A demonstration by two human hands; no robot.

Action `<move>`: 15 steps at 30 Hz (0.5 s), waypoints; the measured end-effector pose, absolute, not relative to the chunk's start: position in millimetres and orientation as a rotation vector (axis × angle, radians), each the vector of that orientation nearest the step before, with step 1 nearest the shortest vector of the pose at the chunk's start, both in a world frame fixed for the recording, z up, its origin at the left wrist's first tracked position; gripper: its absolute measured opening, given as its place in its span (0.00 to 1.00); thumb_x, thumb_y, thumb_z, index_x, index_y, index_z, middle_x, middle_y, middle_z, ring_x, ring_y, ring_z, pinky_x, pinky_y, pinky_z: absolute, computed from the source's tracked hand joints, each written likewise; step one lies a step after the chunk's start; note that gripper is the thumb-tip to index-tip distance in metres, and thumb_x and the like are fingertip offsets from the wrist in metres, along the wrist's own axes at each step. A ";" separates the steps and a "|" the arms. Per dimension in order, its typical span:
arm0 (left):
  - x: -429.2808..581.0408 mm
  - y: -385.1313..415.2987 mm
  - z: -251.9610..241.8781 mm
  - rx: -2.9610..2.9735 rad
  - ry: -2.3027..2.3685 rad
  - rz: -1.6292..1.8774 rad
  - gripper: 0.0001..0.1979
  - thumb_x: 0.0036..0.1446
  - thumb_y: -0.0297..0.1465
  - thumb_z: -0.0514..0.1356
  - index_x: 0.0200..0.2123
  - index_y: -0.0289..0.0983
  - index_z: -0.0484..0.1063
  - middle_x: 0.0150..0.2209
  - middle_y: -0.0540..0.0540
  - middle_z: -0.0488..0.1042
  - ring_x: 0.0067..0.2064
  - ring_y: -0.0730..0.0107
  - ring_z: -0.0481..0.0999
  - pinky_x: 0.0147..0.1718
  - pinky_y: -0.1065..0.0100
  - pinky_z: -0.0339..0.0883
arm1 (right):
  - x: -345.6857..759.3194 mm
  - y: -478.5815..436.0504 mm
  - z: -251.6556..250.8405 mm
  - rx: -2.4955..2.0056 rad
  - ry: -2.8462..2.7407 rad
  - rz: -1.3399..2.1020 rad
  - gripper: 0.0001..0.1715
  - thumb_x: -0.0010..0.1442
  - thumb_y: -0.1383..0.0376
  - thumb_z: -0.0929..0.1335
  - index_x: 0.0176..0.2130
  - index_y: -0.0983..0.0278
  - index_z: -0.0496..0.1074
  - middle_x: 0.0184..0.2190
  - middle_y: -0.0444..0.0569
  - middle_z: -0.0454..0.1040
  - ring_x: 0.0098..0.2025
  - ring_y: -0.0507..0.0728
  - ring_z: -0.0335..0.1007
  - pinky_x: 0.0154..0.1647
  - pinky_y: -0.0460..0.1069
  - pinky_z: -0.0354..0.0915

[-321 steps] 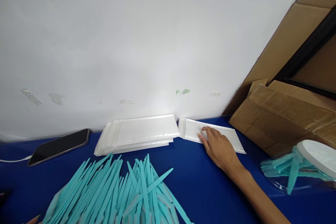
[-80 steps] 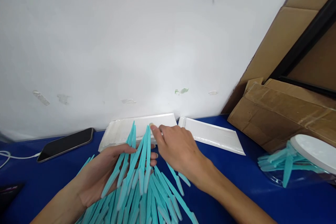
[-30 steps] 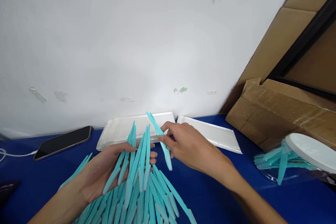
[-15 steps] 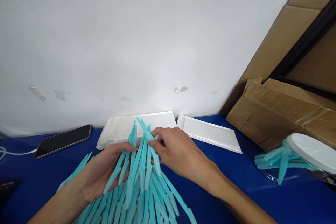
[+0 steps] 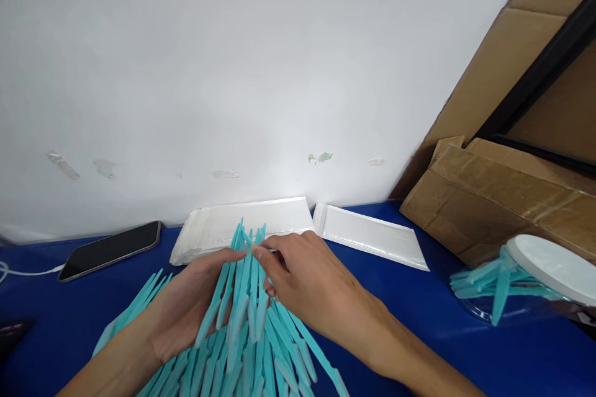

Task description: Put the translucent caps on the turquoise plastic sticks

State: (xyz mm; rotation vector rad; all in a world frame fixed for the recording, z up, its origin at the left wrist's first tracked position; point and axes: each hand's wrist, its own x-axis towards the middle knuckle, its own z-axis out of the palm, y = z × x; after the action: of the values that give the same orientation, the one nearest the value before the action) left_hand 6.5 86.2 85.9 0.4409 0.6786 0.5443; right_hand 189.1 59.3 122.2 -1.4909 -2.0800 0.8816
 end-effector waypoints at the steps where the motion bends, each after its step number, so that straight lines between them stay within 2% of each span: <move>1: 6.7 86.6 83.5 0.428 0.687 0.547 0.12 0.63 0.32 0.58 0.38 0.30 0.78 0.29 0.41 0.79 0.30 0.62 0.79 0.34 0.63 0.75 | 188.3 57.5 123.6 -1.508 -2.097 0.833 0.28 0.74 0.54 0.57 0.28 0.61 0.72 0.22 0.44 0.75 0.24 0.53 0.71 0.27 0.48 0.60; 6: 7.7 86.3 76.6 0.480 0.736 0.525 0.15 0.62 0.38 0.61 0.37 0.30 0.77 0.30 0.43 0.76 0.29 0.66 0.76 0.30 0.66 0.73 | 185.0 53.2 126.7 -1.499 -2.141 0.750 0.27 0.74 0.55 0.58 0.30 0.60 0.74 0.24 0.42 0.76 0.25 0.52 0.70 0.27 0.48 0.58; 12: 9.2 82.7 80.4 0.454 0.831 0.556 0.11 0.62 0.35 0.63 0.37 0.31 0.75 0.29 0.47 0.71 0.29 0.70 0.73 0.28 0.68 0.72 | 187.1 50.7 133.8 -1.392 -2.053 0.837 0.22 0.73 0.57 0.60 0.34 0.59 0.76 0.29 0.40 0.80 0.27 0.50 0.73 0.27 0.45 0.60; 15: 8.2 82.2 79.9 0.407 0.823 0.595 0.10 0.60 0.36 0.65 0.39 0.34 0.73 0.27 0.52 0.65 0.27 0.75 0.69 0.26 0.72 0.68 | 189.1 49.9 136.5 -1.384 -1.997 0.783 0.20 0.73 0.57 0.61 0.34 0.59 0.76 0.27 0.39 0.79 0.25 0.49 0.72 0.25 0.45 0.60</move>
State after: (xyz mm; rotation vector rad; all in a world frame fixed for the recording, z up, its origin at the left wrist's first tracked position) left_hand 8.2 82.2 79.9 0.4075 0.8228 0.5947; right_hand 189.1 49.9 136.5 -1.3836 -1.9967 0.7827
